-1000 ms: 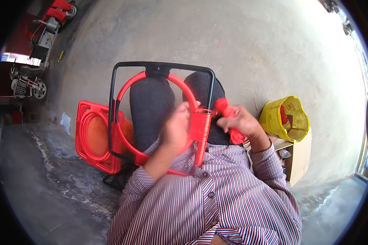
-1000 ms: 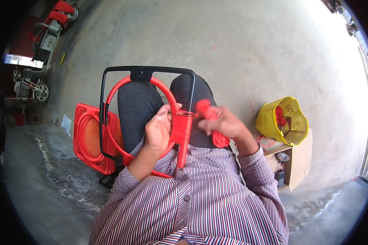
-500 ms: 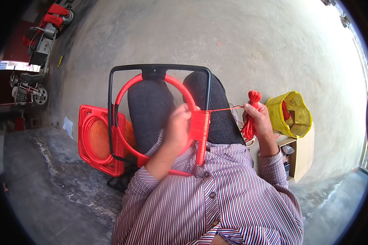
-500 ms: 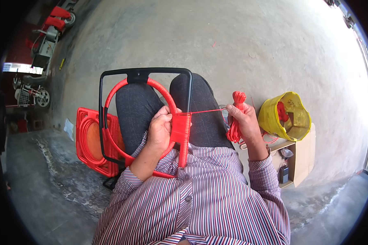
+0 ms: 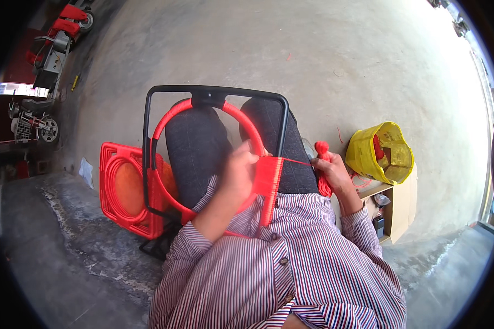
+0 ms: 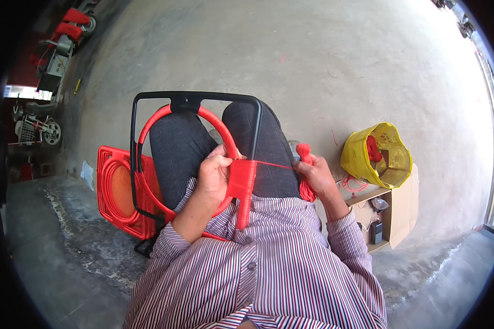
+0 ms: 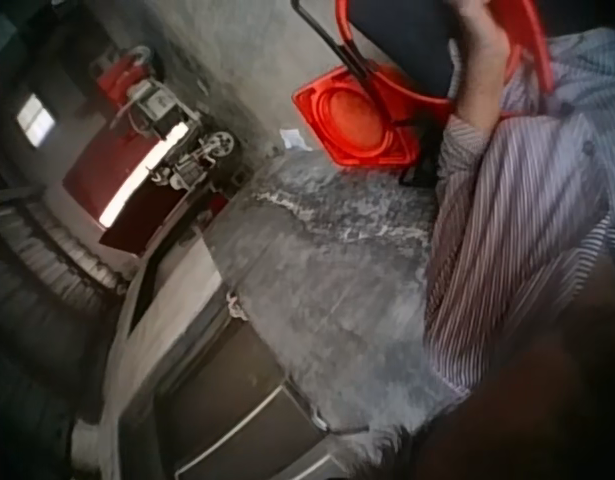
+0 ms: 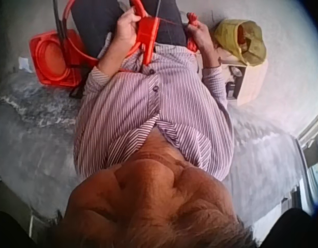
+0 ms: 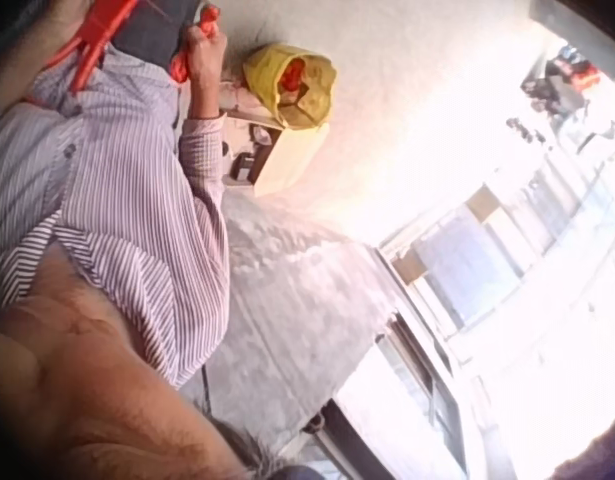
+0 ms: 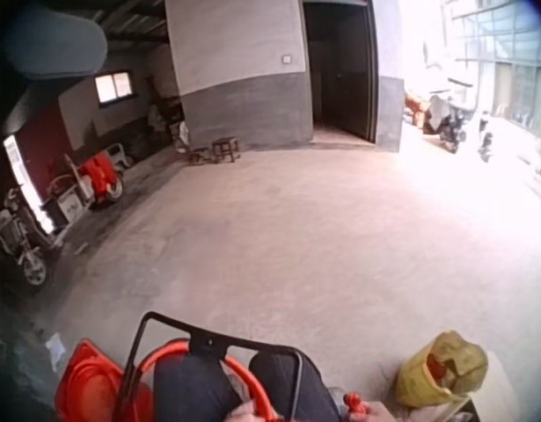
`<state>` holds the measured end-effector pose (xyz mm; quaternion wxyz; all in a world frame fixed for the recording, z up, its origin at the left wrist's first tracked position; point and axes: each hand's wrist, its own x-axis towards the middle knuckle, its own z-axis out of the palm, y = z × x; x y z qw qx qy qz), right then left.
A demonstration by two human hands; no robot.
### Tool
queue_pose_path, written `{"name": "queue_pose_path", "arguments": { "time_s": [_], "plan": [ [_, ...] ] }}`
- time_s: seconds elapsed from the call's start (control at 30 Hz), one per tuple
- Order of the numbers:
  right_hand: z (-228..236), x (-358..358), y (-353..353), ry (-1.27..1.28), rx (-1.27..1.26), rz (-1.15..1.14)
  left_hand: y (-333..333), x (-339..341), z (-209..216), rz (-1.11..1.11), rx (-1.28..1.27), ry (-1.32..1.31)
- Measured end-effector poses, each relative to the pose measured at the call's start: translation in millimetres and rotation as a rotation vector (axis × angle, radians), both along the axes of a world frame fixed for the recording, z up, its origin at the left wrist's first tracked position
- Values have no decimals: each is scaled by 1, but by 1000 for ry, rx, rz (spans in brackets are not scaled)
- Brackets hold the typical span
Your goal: Wrapping red plastic cord around a circular plastic furniture frame to create a stool or chair part.
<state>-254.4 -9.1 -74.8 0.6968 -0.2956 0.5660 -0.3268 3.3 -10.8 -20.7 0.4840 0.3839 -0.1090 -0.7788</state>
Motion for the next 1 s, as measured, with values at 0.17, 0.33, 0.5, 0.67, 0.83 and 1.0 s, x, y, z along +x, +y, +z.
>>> {"name": "queue_pose_path", "arguments": {
  "time_s": [0.17, 0.33, 0.5, 0.67, 0.83, 1.0],
  "plan": [
    [4, -6, -51, 713, -393, 211, -2, 1, -6, -5, -29, -29],
    [104, 50, -73, 695, -1101, 506, 3, -18, 24, 264, -239, -379],
    [101, 94, -69, 797, -1569, 588, 6, -17, 10, 284, -259, -536],
    [57, 58, -61, 814, -1164, 241, 5, -4, -5, 335, -184, -293],
    [49, 73, -39, 601, -1105, 463, 9, -1, -26, 215, 39, -91],
    [44, 60, -41, 454, -1026, 391, 7, -2, -22, 142, 83, -95]
  ]
}}
